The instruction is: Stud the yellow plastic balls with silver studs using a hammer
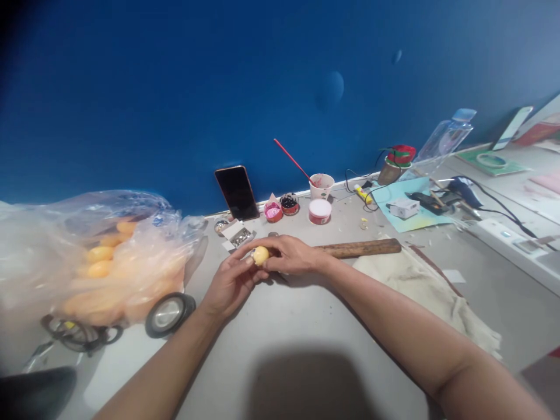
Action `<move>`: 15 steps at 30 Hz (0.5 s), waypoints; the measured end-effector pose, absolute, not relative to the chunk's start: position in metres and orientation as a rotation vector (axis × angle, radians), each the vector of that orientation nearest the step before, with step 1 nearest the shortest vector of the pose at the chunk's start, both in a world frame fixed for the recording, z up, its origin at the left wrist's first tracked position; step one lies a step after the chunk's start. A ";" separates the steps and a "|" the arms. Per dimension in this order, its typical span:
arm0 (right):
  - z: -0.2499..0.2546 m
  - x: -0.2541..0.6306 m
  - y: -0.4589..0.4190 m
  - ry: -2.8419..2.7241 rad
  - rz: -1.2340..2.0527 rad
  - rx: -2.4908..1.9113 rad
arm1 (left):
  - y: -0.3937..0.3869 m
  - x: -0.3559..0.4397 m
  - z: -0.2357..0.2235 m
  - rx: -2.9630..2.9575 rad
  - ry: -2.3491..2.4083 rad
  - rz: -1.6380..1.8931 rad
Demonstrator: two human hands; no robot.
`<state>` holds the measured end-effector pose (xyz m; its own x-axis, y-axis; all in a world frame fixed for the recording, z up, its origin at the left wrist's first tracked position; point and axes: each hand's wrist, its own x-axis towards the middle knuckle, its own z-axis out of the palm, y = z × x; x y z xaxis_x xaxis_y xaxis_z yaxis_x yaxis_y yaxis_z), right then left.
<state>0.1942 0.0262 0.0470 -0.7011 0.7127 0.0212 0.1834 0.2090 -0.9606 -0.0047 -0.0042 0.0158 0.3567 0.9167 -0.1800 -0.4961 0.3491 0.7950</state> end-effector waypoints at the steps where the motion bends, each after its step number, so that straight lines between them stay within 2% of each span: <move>1: 0.047 0.194 0.026 -2.023 1.510 -0.825 | -0.004 -0.005 0.016 0.715 0.697 1.017; 11: 0.042 0.197 0.031 -2.074 1.401 -0.763 | -0.005 -0.005 0.016 0.721 0.685 0.997; 15: 0.043 0.195 0.029 -1.989 1.509 -0.713 | -0.006 -0.004 0.017 0.750 0.701 0.999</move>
